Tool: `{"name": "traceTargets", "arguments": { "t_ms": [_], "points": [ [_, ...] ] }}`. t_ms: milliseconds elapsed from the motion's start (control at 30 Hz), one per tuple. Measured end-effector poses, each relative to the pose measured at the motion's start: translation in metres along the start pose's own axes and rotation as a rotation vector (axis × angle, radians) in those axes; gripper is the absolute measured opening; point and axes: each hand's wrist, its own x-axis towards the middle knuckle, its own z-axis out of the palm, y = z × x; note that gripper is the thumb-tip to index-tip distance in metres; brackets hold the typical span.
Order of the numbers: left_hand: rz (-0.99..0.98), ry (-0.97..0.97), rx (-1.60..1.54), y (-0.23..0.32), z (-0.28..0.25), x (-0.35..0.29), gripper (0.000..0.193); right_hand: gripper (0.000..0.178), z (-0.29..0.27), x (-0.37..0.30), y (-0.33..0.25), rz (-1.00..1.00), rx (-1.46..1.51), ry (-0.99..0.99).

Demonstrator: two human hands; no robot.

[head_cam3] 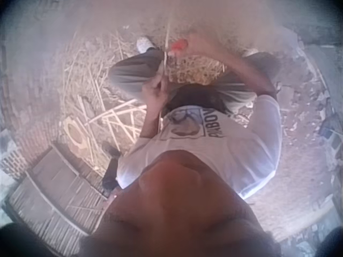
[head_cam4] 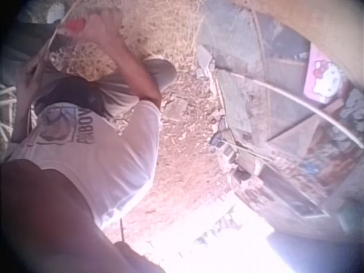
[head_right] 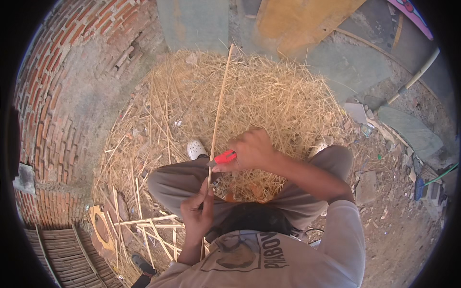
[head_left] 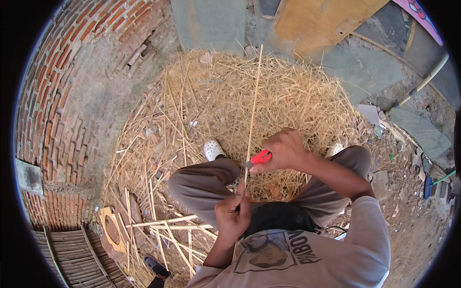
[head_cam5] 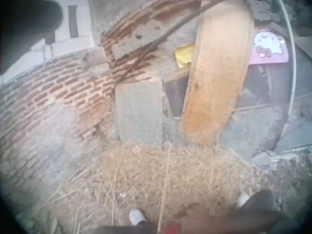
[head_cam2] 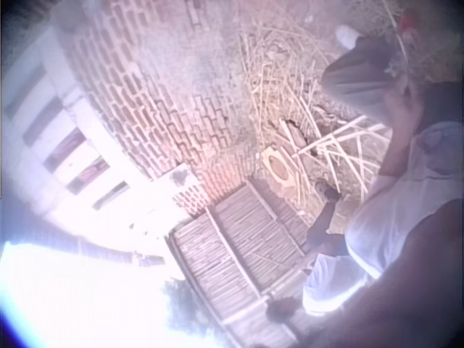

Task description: The person sits on a pile of straw and uses a red utility knife to shave the surface of a long bamboo stick. They hold the stick with one hand and scrape the blade along its length to remove the outer layer. Later, they use a machete to split the bamboo stick lengthwise.

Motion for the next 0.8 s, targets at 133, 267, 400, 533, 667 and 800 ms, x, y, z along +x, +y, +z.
{"name": "traceTargets", "arguments": {
  "t_ms": [133,267,400,533,667,800],
  "points": [
    [-0.012,0.026,-0.013,-0.002,0.002,0.005,0.031,0.068,-0.004,0.003,0.0,0.039,-0.022,-0.065],
    [-0.009,0.04,-0.011,-0.003,0.004,0.007,0.03,0.071,-0.006,0.002,0.006,0.022,0.027,-0.077],
    [-0.013,0.033,-0.033,-0.002,0.005,0.007,0.029,0.071,-0.006,0.0,0.007,0.065,-0.003,-0.089],
    [-0.008,0.024,-0.047,-0.002,0.007,0.006,0.029,0.072,-0.006,0.003,0.006,0.066,-0.03,-0.071],
    [0.001,0.03,-0.033,-0.001,0.008,0.005,0.028,0.071,0.003,0.005,0.021,0.069,-0.089,0.05],
    [-0.021,-0.044,0.038,-0.003,0.004,-0.01,0.029,0.069,-0.001,0.014,0.045,0.228,-0.166,0.08]
  ]
}}
